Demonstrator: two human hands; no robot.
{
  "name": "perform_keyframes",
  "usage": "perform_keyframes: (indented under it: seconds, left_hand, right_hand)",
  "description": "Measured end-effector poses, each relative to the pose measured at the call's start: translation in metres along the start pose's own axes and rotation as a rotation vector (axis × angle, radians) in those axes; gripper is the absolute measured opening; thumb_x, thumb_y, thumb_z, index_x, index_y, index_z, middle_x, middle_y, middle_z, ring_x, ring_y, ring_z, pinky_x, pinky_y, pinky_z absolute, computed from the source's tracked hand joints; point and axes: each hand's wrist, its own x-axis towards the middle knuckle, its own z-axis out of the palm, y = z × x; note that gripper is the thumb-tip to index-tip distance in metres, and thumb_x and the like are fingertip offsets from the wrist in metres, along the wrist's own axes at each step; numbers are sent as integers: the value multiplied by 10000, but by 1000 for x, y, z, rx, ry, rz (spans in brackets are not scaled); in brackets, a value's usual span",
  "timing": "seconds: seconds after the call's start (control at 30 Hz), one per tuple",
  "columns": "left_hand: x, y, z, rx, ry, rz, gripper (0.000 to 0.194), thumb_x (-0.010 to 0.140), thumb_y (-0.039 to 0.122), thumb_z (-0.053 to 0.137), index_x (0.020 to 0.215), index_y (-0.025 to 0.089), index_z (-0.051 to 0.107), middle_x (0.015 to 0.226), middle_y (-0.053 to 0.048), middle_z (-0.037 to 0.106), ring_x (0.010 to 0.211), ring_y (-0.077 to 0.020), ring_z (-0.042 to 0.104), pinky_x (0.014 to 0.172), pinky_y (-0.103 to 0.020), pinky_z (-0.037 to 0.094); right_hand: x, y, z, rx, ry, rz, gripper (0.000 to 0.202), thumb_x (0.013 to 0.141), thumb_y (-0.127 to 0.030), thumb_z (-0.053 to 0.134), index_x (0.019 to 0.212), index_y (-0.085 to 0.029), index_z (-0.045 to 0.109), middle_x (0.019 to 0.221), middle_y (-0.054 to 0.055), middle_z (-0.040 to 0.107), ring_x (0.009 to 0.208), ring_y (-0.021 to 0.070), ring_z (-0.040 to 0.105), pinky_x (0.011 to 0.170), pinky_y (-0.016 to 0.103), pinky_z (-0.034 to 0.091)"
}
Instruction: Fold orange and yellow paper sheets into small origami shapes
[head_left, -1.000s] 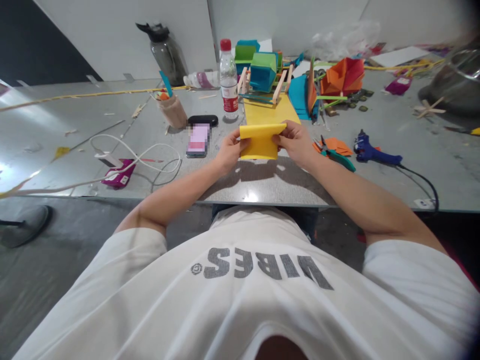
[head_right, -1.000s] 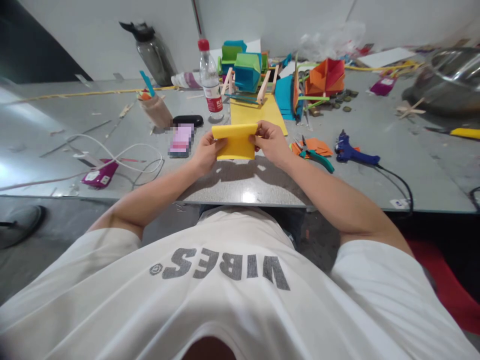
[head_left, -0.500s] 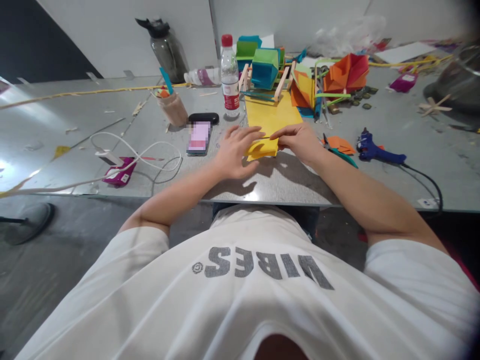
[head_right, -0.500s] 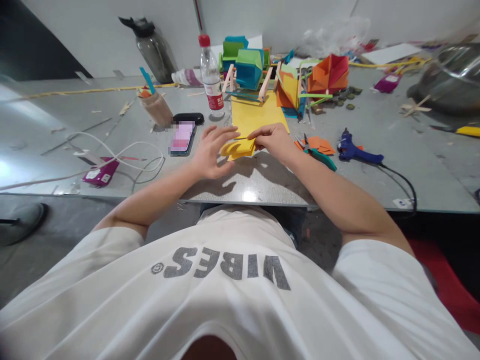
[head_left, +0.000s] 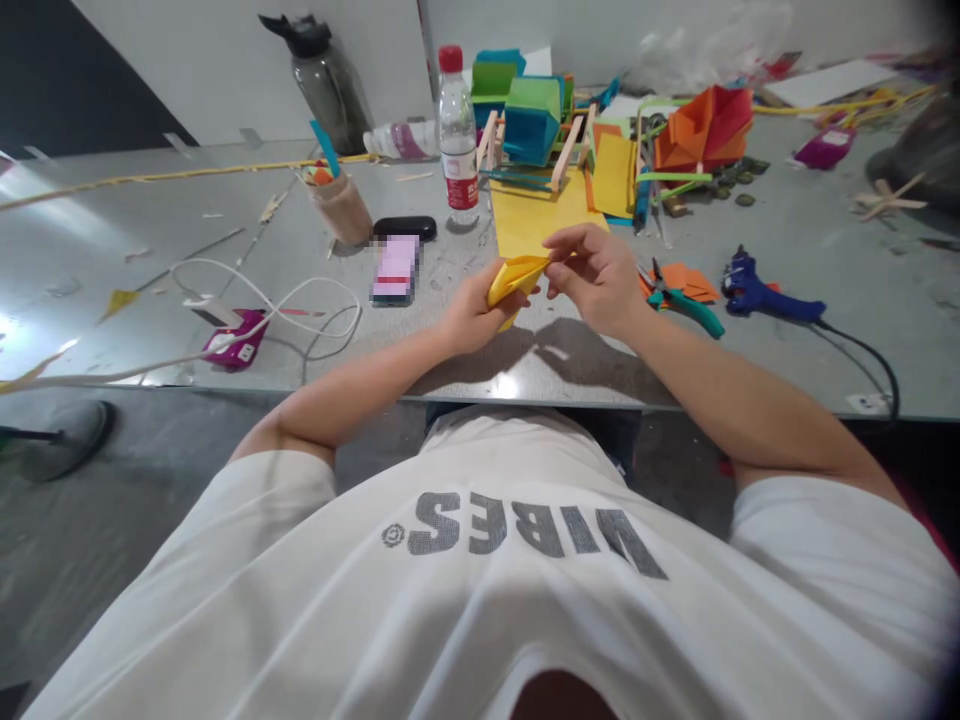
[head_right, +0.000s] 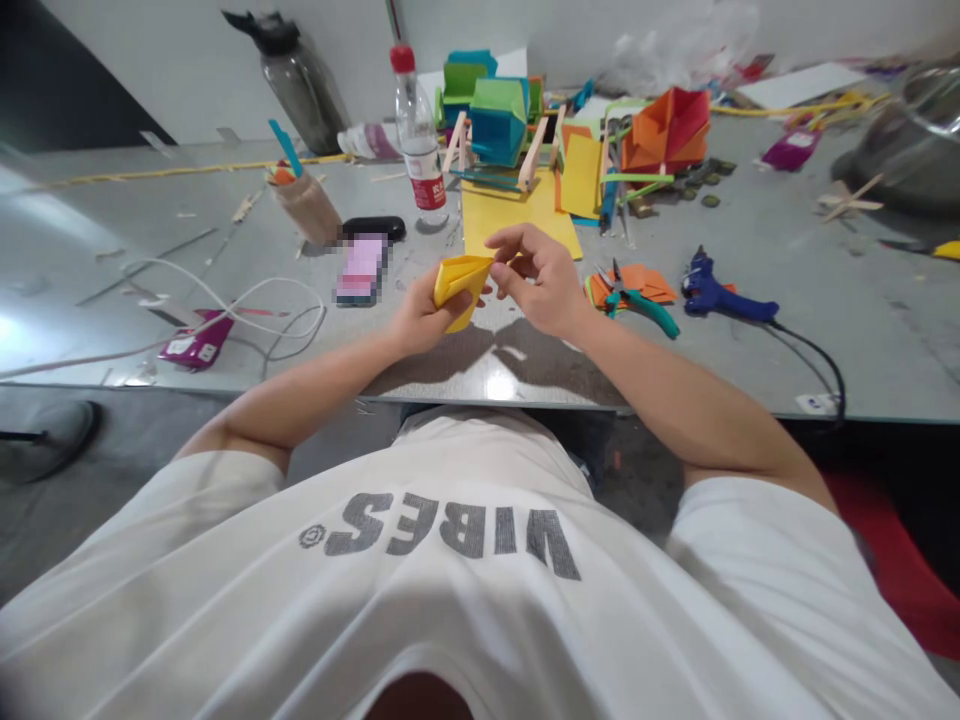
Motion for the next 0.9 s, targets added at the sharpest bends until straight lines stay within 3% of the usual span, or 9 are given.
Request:
perform_keyframes:
  seconds: [0.1, 0.2, 0.3, 0.53, 0.73, 0.83, 0.9]
  left_hand:
    - [-1, 1, 5, -25, -18, 16, 660, 1227, 840, 654, 1525, 262, 761, 1321, -132, 931, 1121, -266, 906, 1023, -474, 741]
    - [-2, 5, 5, 4, -30, 44, 723, 1220, 888, 624, 1478, 234, 791, 1286, -139, 932, 1109, -265, 890, 1037, -463, 726]
    - [-3, 9, 1, 84, -51, 41, 792, 1213, 932, 571, 1444, 213, 810, 1231, -142, 928, 1051, -265, 873, 986, -432, 704]
    - [-6, 16, -2, 246, -68, 7, 902, 1187, 1024, 358, 1364, 265, 812, 1073, -114, 884, 918, -292, 845, 870, -459, 686]
    - [-5, 15, -3, 317, -102, 12, 959, 1142, 1087, 241, 1061, 288, 764, 969, -126, 848, 893, -299, 833, 905, -499, 685]
    - [-6, 16, -3, 358, -73, 49, 921, 1190, 1025, 269, 1279, 287, 811, 1093, -132, 888, 1016, -320, 870, 970, -532, 706]
    - [-7, 18, -3, 419, 16, 111, 801, 1245, 932, 332, 1469, 306, 779, 1286, -130, 909, 1198, -326, 884, 1081, -559, 720]
  right_hand:
    - [-4, 4, 0, -181, 20, -205, 506, 1068, -866, 890, 1204, -385, 814, 1114, 38, 808, 731, 213, 705, 703, 434, 677]
    - [-4, 7, -1, -326, -15, -441, 335, 1191, -692, 783, 1148, -360, 794, 1171, 70, 818, 802, 226, 710, 721, 430, 660]
    - [-4, 7, 1, -386, -45, -583, 223, 1200, -544, 751, 1138, -333, 790, 1158, 83, 837, 867, 241, 729, 703, 412, 642]
    - [-11, -2, 4, -447, -70, -449, 220, 1169, -559, 760, 1153, -344, 804, 1274, 117, 847, 1011, 298, 763, 827, 485, 681]
    - [-11, -4, 6, -462, -103, -406, 346, 1165, -680, 751, 1091, -346, 804, 1290, 131, 828, 1156, 355, 783, 1007, 576, 709]
    - [-11, -5, 7, -479, -109, -328, 414, 1125, -755, 782, 1026, -353, 800, 1271, 142, 823, 1209, 389, 777, 1073, 620, 710]
    - [-11, -5, 6, -479, -101, -311, 430, 1113, -766, 799, 1011, -348, 788, 1268, 148, 819, 1226, 398, 777, 1090, 630, 708]
